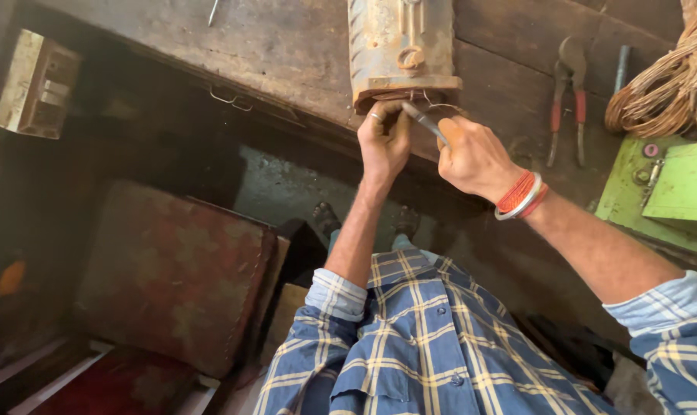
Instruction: The person uses pliers and a screwdriver to cut and pull copper wire from a cylindrical metal component on a workbench. They repeatedly cut the wire and pull out bundles, placing them aside.
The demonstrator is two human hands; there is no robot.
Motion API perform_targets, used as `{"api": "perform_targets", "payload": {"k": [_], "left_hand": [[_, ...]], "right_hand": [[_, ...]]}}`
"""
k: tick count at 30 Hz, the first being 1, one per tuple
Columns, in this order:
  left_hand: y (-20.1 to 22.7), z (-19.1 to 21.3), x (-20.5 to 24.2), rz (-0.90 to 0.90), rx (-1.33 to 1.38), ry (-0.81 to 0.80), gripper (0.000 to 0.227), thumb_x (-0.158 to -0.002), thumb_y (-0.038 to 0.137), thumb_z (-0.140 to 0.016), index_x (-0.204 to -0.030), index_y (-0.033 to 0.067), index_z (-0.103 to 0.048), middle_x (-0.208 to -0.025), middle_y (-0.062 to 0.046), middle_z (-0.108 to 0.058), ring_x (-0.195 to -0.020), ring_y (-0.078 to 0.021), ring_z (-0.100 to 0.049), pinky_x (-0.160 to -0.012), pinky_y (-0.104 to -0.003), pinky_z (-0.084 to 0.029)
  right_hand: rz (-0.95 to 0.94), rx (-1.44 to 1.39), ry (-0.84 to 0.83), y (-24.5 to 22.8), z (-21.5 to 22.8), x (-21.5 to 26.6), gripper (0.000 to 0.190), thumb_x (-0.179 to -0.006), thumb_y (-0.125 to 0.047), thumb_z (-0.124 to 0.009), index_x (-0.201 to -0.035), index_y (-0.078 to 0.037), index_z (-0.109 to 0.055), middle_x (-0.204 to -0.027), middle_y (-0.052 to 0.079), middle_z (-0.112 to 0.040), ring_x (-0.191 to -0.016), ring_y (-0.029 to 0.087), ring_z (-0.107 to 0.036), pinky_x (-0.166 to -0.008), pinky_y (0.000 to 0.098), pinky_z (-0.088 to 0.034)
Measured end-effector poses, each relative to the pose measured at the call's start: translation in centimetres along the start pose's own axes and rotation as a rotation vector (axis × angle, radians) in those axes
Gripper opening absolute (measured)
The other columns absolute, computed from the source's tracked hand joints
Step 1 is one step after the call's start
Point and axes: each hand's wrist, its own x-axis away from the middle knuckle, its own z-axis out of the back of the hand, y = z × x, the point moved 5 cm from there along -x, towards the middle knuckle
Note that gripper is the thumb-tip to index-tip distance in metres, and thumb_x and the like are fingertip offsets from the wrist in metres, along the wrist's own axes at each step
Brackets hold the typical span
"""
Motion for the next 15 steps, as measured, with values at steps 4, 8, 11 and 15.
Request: {"api": "perform_targets", "payload": {"k": [4, 8, 11, 15], "left_hand": [[-0.8, 0.3, -0.1, 0.1, -0.002, -0.002, 0.009, -0.101, 0.004, -0.074, -0.107, -0.0007, -0.07, -0.091, -0.004, -0.07, -0.081, -0.0096, -0.061, -0.074, -0.025, -0.053], [-2.7, -0.5, 0.3, 0.39, 0.38, -0.006, 0.018, -0.098, 0.011, -0.075, -0.11, -0.0028, -0.07, -0.095, -0.006, -0.072, -0.082, -0.0114, -0.068, -0.074, -0.026, -0.055], [-2.9, -0.7, 0.1, 0.421, 0.423, 0.052, 0.023, -0.095, 0.013, -0.075, -0.111, -0.003, -0.071, -0.098, -0.004, -0.075, -0.086, -0.0099, -0.07, -0.079, -0.025, -0.057], [-2.7, -1.3, 0.6, 0.355, 0.266, 0.164, 0.021, -0.099, 0.013, -0.078, -0.101, -0.0073, -0.077, -0.087, -0.006, -0.073, -0.078, -0.0097, -0.062, -0.072, -0.024, -0.05]], "right_hand": [[0.026, -0.042, -0.018, -1.1, -0.2, 1.5, 0.012, -0.081, 0.0, -0.056, -0.089, 0.0, -0.065, -0.09, 0.021, -0.067, -0.077, 0.041, -0.065, -0.067, 0.0482, -0.054], [-0.537, -0.838, -0.129, 0.7, -3.5, 5.6, 0.032, -0.083, 0.001, -0.045, -0.103, 0.003, -0.071, -0.099, 0.024, -0.075, -0.083, 0.032, -0.07, -0.071, 0.0414, -0.056], [-0.517, -1.203, 0.029, 1.5, -4.1, 8.0, 0.04, -0.071, 0.004, -0.041, -0.103, 0.008, -0.065, -0.119, 0.025, -0.069, -0.097, 0.029, -0.072, -0.083, 0.0396, -0.06], [-0.57, -1.396, 0.042, 2.8, -5.0, 10.7, 0.048, -0.065, 0.006, -0.039, -0.107, 0.009, -0.063, -0.123, 0.028, -0.068, -0.102, 0.034, -0.071, -0.09, 0.0417, -0.059]]}}
